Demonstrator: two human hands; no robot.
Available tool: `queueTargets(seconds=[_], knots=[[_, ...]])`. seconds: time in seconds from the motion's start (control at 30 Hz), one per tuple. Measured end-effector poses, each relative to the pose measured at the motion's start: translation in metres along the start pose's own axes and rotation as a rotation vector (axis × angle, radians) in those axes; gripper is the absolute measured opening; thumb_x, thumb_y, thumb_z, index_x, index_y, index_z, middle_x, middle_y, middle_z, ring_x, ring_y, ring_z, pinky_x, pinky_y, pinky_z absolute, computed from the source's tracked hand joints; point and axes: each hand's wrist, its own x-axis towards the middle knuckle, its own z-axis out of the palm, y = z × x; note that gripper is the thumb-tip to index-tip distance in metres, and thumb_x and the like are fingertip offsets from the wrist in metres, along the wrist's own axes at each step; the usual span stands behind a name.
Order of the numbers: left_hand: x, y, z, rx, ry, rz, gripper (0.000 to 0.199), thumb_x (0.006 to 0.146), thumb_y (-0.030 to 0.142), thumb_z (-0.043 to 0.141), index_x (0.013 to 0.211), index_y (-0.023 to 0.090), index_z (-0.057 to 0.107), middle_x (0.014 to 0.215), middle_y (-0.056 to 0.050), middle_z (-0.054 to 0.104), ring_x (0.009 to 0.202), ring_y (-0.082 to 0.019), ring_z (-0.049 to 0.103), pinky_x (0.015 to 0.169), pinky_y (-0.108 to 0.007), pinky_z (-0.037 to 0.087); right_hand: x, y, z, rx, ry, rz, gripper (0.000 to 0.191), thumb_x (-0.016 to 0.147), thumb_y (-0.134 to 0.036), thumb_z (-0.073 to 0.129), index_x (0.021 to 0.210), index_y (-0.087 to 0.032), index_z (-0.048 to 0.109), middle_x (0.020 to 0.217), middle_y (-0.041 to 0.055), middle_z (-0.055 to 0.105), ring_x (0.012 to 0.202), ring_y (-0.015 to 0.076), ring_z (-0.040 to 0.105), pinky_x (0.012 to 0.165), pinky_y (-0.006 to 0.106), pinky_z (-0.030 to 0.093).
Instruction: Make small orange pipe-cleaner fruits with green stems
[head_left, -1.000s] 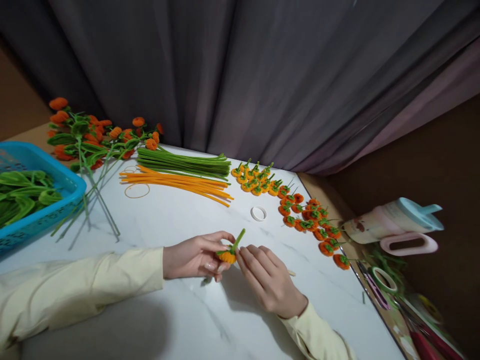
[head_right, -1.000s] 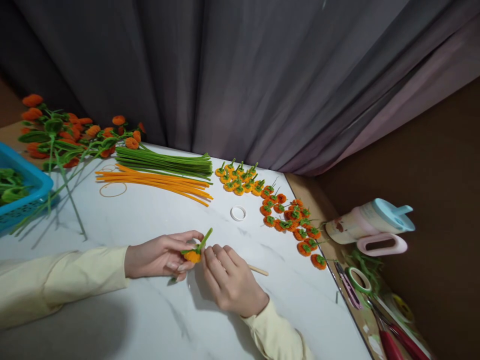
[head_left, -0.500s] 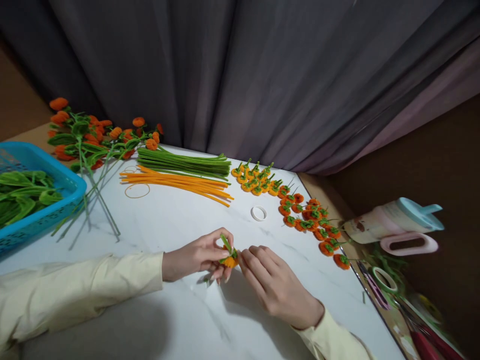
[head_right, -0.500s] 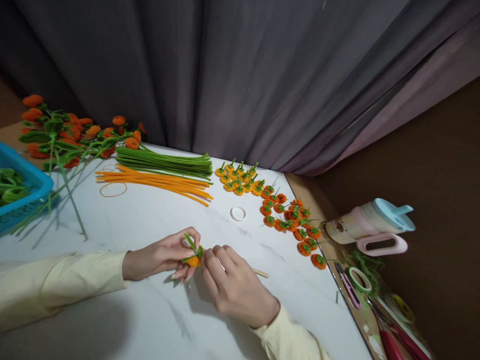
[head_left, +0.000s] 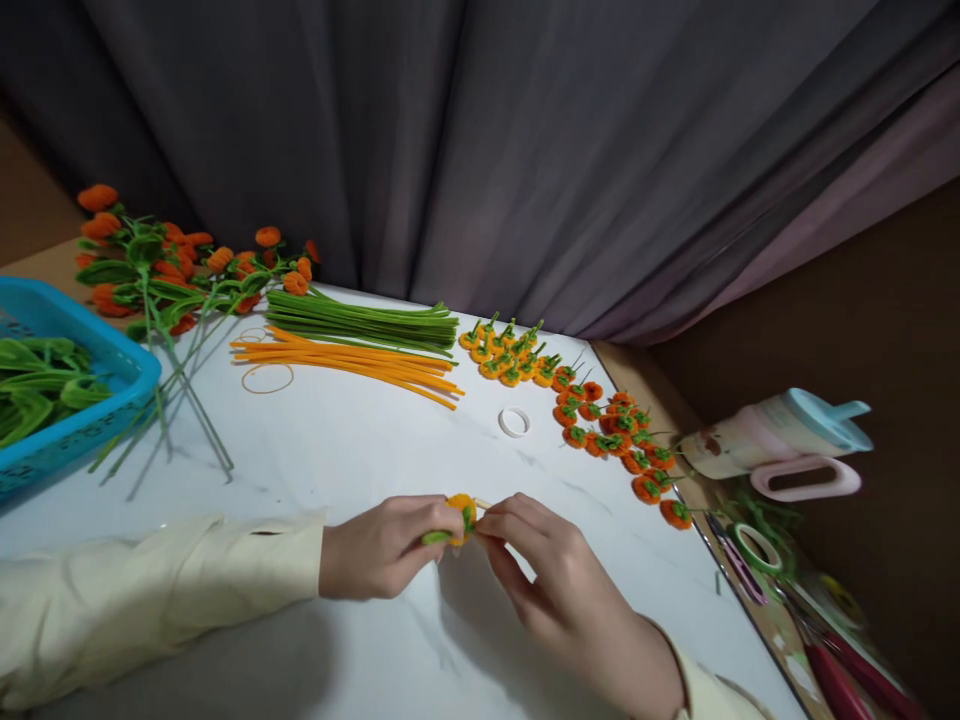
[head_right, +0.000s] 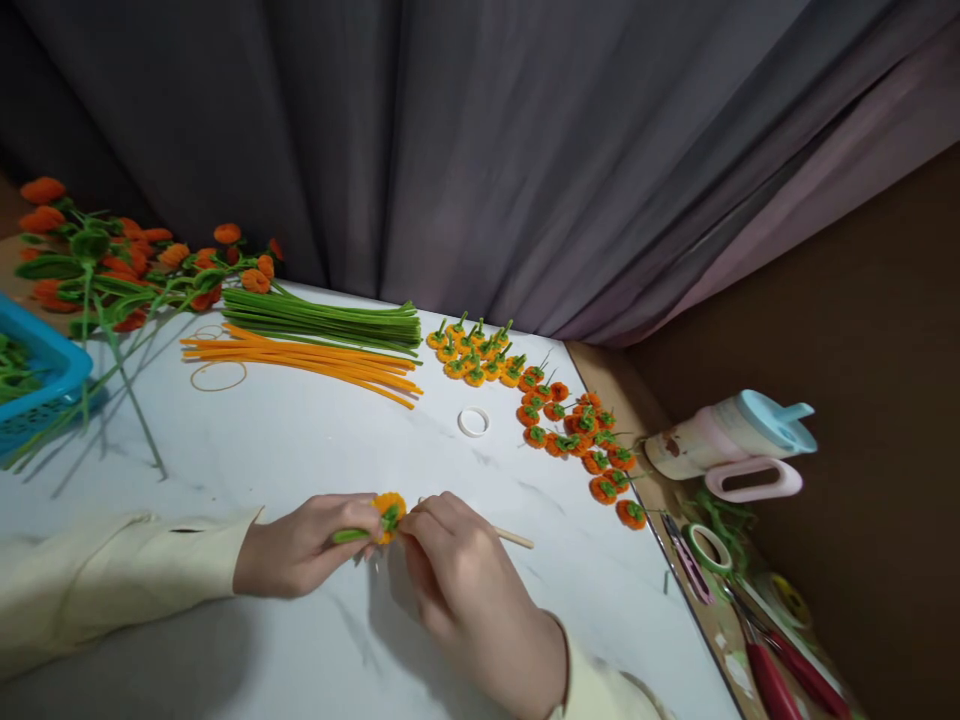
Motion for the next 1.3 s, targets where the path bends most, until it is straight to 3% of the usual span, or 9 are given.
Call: queueTargets(seconds=[0.2, 0.3, 0.37, 0.5, 0.63, 0.83, 1.0, 1.1, 1.3], knots=[[0.001, -0.002, 0.0, 0.214, -0.014, 0.242, 0.029, 0.081, 0.005, 0.034, 0.104, 0.023, 0.037, 0.068, -0.001, 0.043, 0.056, -0.014, 0.039, 0.053, -0.023, 0.036, 0.012, 0.008, -0.008, 0.705, -0.202, 0.575, 0.016, 0.077, -0.028, 0.063, 0.075, -0.012, 0.064, 0.063, 0.0013, 0.059, 0.06, 0.0104, 0.051, 0.06, 0.023, 0.04], [0.002, 0.001, -0.001, 0.199, -0.014, 0.226, 0.029, 0.084, 0.006, 0.034, 0.107, 0.023, 0.037, 0.069, -0.001, 0.046, 0.057, -0.013, 0.043, 0.054, -0.023, 0.038, 0.016, 0.018, -0.009, 0.944, -0.263, 0.679, 0.025, 0.066, -0.033, 0.072, 0.072, -0.01, 0.065, 0.059, 0.0001, 0.058, 0.055, 0.0091, 0.05, 0.06, 0.024, 0.041], [0.002, 0.004, -0.001, 0.118, -0.014, 0.064, 0.029, 0.087, 0.009, 0.036, 0.112, 0.022, 0.035, 0.078, -0.003, 0.054, 0.062, -0.012, 0.05, 0.059, -0.023, 0.042, 0.017, 0.021, -0.011, 0.914, -0.271, 0.651, 0.024, 0.067, -0.033, 0.071, 0.073, -0.01, 0.065, 0.06, 0.0005, 0.059, 0.056, 0.0094, 0.051, 0.06, 0.024, 0.041], [0.005, 0.01, -0.002, -0.025, -0.029, -0.237, 0.023, 0.09, 0.018, 0.039, 0.113, 0.019, 0.038, 0.096, -0.007, 0.059, 0.074, -0.012, 0.058, 0.066, -0.024, 0.046, 0.018, 0.017, -0.019, 0.486, -0.234, 0.44, 0.012, 0.077, -0.022, 0.06, 0.075, -0.012, 0.066, 0.068, 0.0024, 0.062, 0.063, 0.0106, 0.052, 0.062, 0.023, 0.04], [0.008, 0.011, -0.002, -0.078, -0.029, -0.275, 0.017, 0.09, 0.019, 0.039, 0.106, 0.018, 0.045, 0.087, -0.004, 0.059, 0.067, -0.01, 0.056, 0.064, -0.023, 0.045, 0.023, 0.01, -0.026, 0.203, -0.265, 0.317, 0.014, 0.078, -0.01, 0.052, 0.078, -0.013, 0.066, 0.072, 0.0026, 0.064, 0.064, 0.011, 0.053, 0.061, 0.021, 0.04], [0.009, 0.011, -0.002, -0.146, -0.014, -0.281, 0.017, 0.089, 0.019, 0.04, 0.104, 0.016, 0.048, 0.083, -0.004, 0.06, 0.062, -0.009, 0.056, 0.057, -0.02, 0.045, 0.036, 0.014, -0.032, 0.12, -0.398, 0.288, 0.016, 0.077, -0.007, 0.05, 0.082, -0.012, 0.065, 0.072, 0.0027, 0.064, 0.063, 0.0109, 0.053, 0.06, 0.02, 0.041], [0.012, 0.01, -0.002, -0.384, 0.032, -0.439, 0.017, 0.089, 0.028, 0.044, 0.099, 0.015, 0.047, 0.081, -0.004, 0.059, 0.064, -0.012, 0.059, 0.061, -0.025, 0.048, 0.044, 0.02, -0.032, 0.064, -0.426, 0.221, 0.015, 0.078, -0.008, 0.051, 0.084, -0.012, 0.065, 0.071, 0.0032, 0.064, 0.062, 0.0114, 0.054, 0.059, 0.021, 0.042], [0.015, 0.009, -0.003, -0.564, 0.1, -0.548, 0.021, 0.088, 0.034, 0.048, 0.097, 0.015, 0.045, 0.077, -0.003, 0.059, 0.064, -0.013, 0.059, 0.062, -0.028, 0.047, 0.043, 0.023, -0.029, 0.011, -0.338, 0.143, 0.014, 0.081, -0.009, 0.05, 0.083, -0.013, 0.063, 0.071, 0.0029, 0.063, 0.06, 0.0109, 0.054, 0.057, 0.021, 0.043], [0.019, 0.007, -0.005, -0.743, 0.153, -0.606, 0.029, 0.087, 0.035, 0.051, 0.106, 0.017, 0.039, 0.073, -0.001, 0.06, 0.059, -0.011, 0.056, 0.058, -0.026, 0.043, 0.021, 0.028, -0.013, -0.23, 0.008, -0.154, 0.017, 0.089, -0.011, 0.042, 0.095, -0.01, 0.058, 0.084, 0.0106, 0.061, 0.073, 0.0171, 0.056, 0.062, 0.028, 0.047]])
